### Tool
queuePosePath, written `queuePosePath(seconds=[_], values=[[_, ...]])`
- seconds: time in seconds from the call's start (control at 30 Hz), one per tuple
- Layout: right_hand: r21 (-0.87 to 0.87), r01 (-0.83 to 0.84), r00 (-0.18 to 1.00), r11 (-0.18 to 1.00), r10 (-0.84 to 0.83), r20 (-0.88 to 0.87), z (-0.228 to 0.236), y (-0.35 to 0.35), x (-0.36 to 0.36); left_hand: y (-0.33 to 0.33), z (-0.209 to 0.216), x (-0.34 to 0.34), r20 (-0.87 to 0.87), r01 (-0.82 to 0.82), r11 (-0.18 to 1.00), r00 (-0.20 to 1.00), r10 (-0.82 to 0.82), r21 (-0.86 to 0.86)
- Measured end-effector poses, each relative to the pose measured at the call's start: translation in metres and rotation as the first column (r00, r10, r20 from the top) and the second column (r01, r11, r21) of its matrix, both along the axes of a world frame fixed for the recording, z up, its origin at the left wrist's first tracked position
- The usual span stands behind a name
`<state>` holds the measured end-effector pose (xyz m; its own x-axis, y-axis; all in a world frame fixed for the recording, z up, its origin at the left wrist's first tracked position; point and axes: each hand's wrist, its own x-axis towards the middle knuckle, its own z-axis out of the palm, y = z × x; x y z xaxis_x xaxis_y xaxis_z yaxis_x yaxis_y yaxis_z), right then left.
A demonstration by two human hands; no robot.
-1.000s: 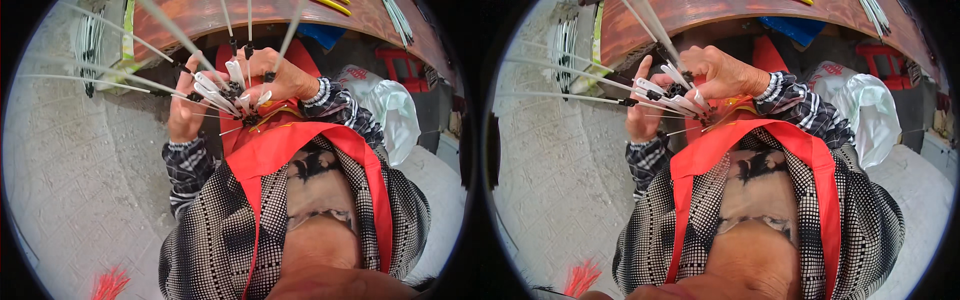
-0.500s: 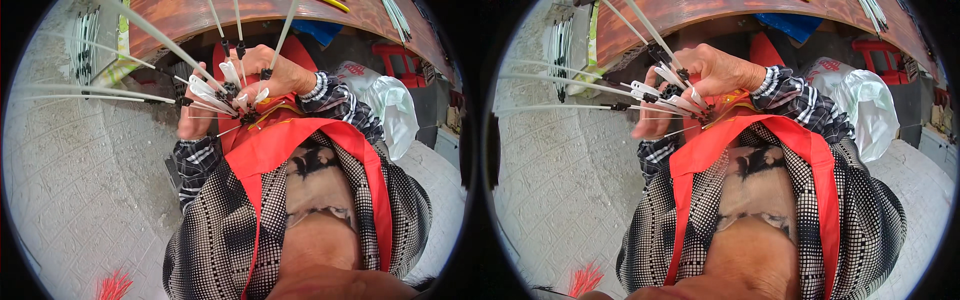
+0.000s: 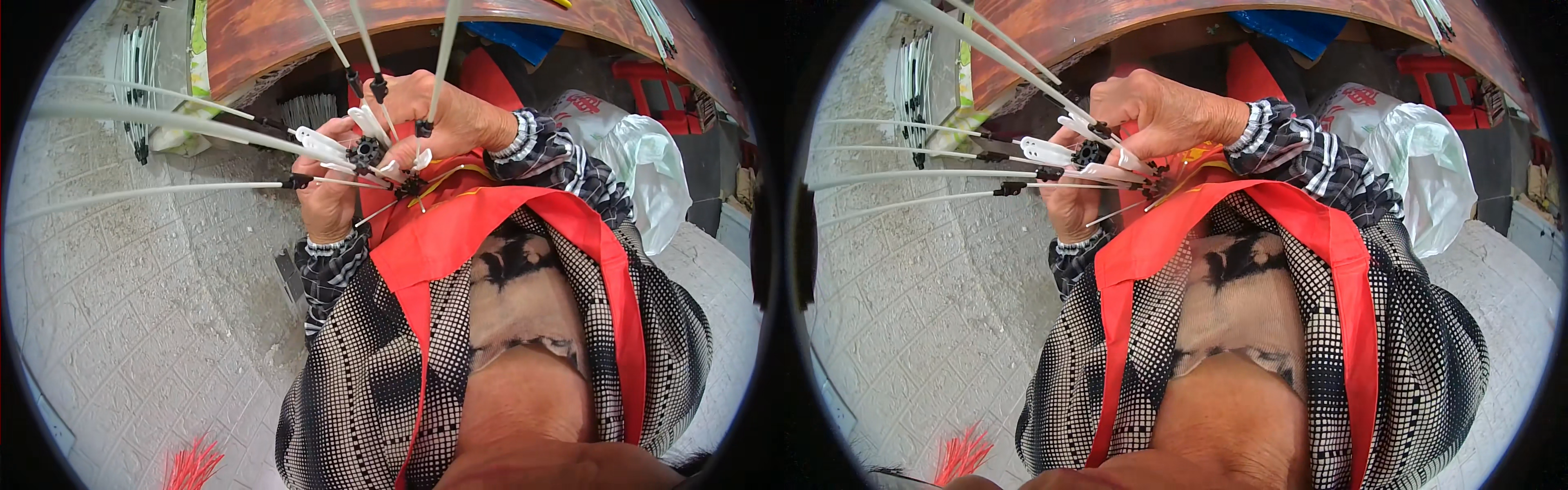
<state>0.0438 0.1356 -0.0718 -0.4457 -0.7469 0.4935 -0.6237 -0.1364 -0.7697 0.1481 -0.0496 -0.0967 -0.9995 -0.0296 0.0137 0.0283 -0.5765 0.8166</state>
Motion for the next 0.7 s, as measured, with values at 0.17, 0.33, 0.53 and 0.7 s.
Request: queuePosePath(seconds=[0.17,0.33,0.53,0.7], values=[[0.025,0.036,0.999,0.999,-0.037,0.015,-0.001,0.001,0.003,0.002,0.006,0.001,0.033,-0.079,0.994,0.996,0.082,-0.070],[-0.065,0.041,0.998,0.997,-0.038,0.052,0.004,-0.006,0.007,-0.006,0.006,0.002,-0.006,-0.069,0.989,0.998,0.069,-0.131],[-0.063,0.044,0.999,0.997,-0.043,0.010,0.005,-0.008,0.010,-0.012,0.001,0.004,0.052,-0.050,0.992,0.997,0.056,-0.114],[-0.024,0.047,0.999,0.999,-0.048,-0.006,0.005,-0.008,0.009,-0.009,0.000,0.005,0.049,-0.138,0.971,0.988,0.150,-0.193]])
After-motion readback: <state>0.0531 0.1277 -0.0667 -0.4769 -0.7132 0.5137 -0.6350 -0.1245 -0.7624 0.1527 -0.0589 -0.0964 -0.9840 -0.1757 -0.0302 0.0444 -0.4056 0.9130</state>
